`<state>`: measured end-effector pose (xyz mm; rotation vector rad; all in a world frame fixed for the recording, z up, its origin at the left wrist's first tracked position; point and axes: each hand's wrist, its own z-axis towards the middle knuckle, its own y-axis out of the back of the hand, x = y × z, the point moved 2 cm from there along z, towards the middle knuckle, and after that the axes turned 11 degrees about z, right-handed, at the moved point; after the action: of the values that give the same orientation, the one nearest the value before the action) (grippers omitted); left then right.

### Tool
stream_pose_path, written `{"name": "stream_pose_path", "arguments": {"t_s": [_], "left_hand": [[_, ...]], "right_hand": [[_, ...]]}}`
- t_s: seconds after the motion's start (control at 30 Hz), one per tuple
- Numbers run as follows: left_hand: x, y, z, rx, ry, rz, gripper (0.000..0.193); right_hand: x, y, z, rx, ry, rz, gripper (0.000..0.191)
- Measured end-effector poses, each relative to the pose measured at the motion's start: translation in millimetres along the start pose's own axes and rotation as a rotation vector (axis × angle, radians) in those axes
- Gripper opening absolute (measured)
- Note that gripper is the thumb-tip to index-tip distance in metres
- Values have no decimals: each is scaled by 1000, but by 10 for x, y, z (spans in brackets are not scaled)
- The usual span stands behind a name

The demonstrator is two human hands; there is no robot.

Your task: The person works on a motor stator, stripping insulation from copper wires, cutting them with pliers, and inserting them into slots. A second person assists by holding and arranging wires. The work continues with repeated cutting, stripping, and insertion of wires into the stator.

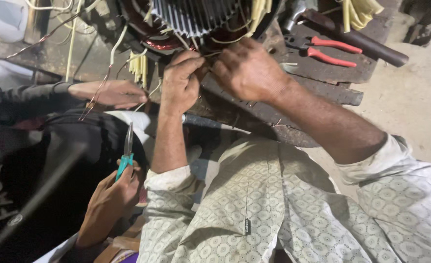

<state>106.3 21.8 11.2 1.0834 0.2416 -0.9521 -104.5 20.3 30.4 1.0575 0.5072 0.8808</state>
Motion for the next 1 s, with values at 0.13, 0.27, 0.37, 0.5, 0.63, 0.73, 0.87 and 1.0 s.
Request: {"name": "stream_pose_path", "arguments": {"t_s": [0.13, 0.27, 0.37, 0.5, 0.63, 0.73, 0.87, 1.0], "left_hand": [[-4, -45, 1, 58, 73, -67, 20], [-7, -28, -1, -40, 7, -65, 11], [-3, -34, -6, -38, 45, -75, 12], [-23, -64, -11, -34, 39, -21, 16], [-17, -89, -31, -26, 4, -33, 10], [4, -86, -46, -38, 0, -57, 11], [8, -82, -40, -21, 62, -90, 20], [-19, -11, -36, -18, -15, 12, 24]], "right_hand": [[101, 73, -295, 13, -11, 207, 26], [110, 77, -537, -81, -437, 813, 19], [178, -261, -408, -124, -904, 1354, 24], [288, -660, -153, -329, -1126, 1846, 27], [276, -491, -376, -320, -948, 1637, 24], [187, -207, -585, -310, -827, 1341, 25], [160, -154, -344, -220, -526, 789, 35], [231, -211, -88, -250, -371, 531, 22]]}}
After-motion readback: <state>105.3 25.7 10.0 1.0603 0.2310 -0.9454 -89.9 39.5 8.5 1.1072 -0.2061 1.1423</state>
